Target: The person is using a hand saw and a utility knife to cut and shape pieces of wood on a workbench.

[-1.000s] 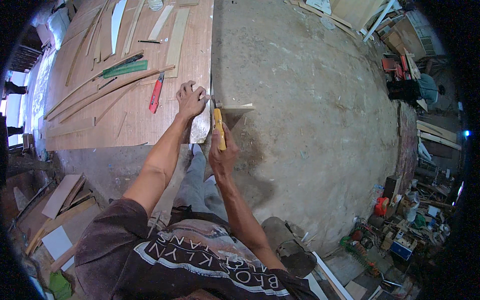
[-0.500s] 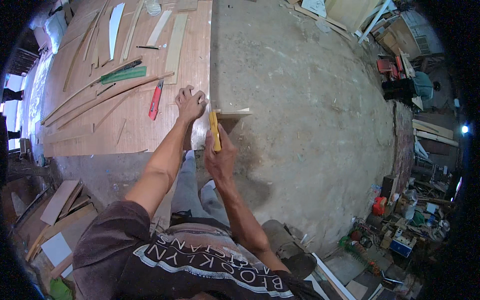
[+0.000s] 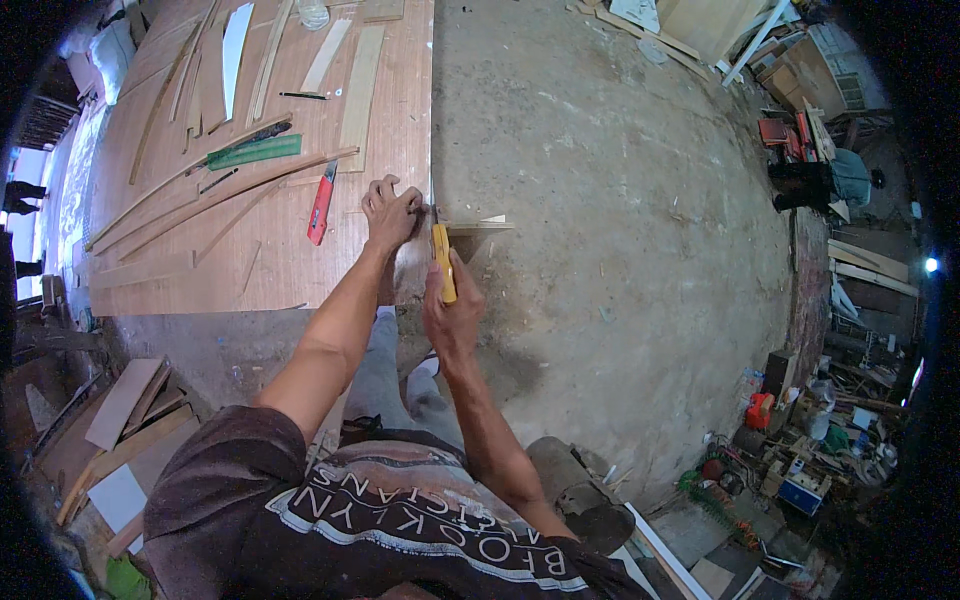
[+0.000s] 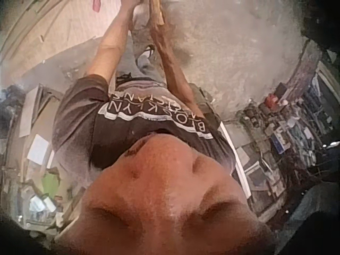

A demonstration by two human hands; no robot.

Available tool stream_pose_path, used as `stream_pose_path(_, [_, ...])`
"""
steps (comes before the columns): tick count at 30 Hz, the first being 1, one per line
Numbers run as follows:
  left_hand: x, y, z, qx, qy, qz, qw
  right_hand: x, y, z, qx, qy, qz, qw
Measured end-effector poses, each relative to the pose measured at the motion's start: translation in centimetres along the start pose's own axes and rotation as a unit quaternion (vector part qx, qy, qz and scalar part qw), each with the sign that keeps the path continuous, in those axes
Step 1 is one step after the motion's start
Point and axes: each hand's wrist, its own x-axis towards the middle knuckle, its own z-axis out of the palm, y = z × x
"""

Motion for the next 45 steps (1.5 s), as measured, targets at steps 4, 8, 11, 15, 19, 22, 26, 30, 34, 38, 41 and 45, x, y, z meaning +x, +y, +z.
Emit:
stream_pose_path(4, [0.4,0.3,-0.1,-0.037,0.028,0.003,0.999,1.4,-1.0,0.1,0.023,-0.021,0.062,0.998])
stream_pose_path(8, [0.7,-0.1,-0.4,-0.027,-0.002,-0.007,1.0,2.1,-1.6,0.0,0.006,-0.041,0.065,0.997])
stream_pose_path(11, [0.6,0.2,-0.8,-0.044,-0.006,-0.002,0.999,2.6,-1.4,-0.5,0.02,-0.041,0.078,0.996])
stream_pose_path(15, [0.0,0.1,-0.5,-0.013,-0.043,-0.016,0.999,1.8,-1.1,0.0,0.011,-0.02,0.043,0.999])
stream_pose_path(19, [0.7,0.1,-0.1,-0.013,-0.024,-0.022,0.999,4.6,-1.4,1.2,-0.007,-0.041,0.058,0.997])
stream_pose_path(22, [0.4,-0.3,0.3,0.023,0.003,-0.01,1.0,4.5,-2.3,0.6,0.007,-0.057,0.048,0.997])
stream_pose_path(26, [1.2,0.5,0.4,0.034,0.027,0.006,0.999,5.8,-0.5,1.2,0.011,-0.048,0.085,0.995])
stream_pose_path(30, [0.5,-0.1,0.2,0.01,0.032,-0.002,0.999,4.1,-2.0,0.0,0.041,-0.044,0.051,0.997])
stream_pose_path(34, [0.2,0.2,-0.1,-0.006,-0.003,-0.011,1.0,6.2,-3.1,0.6,0.031,-0.105,0.153,0.982])
stream_pose_path(38, [0.6,-0.6,0.1,-0.009,0.025,-0.007,1.0,6.5,-2.2,1.3,0.02,-0.046,0.024,0.998])
stream_pose_path(41, [0.1,1.1,0.3,0.001,0.005,-0.001,1.0,7.2,1.3,1.4,0.009,-0.059,0.082,0.995])
stream_pose_path(45, [0.5,-0.4,0.5,0.005,-0.003,-0.009,1.0,5.8,-1.6,1.1,0.018,-0.06,0.091,0.994])
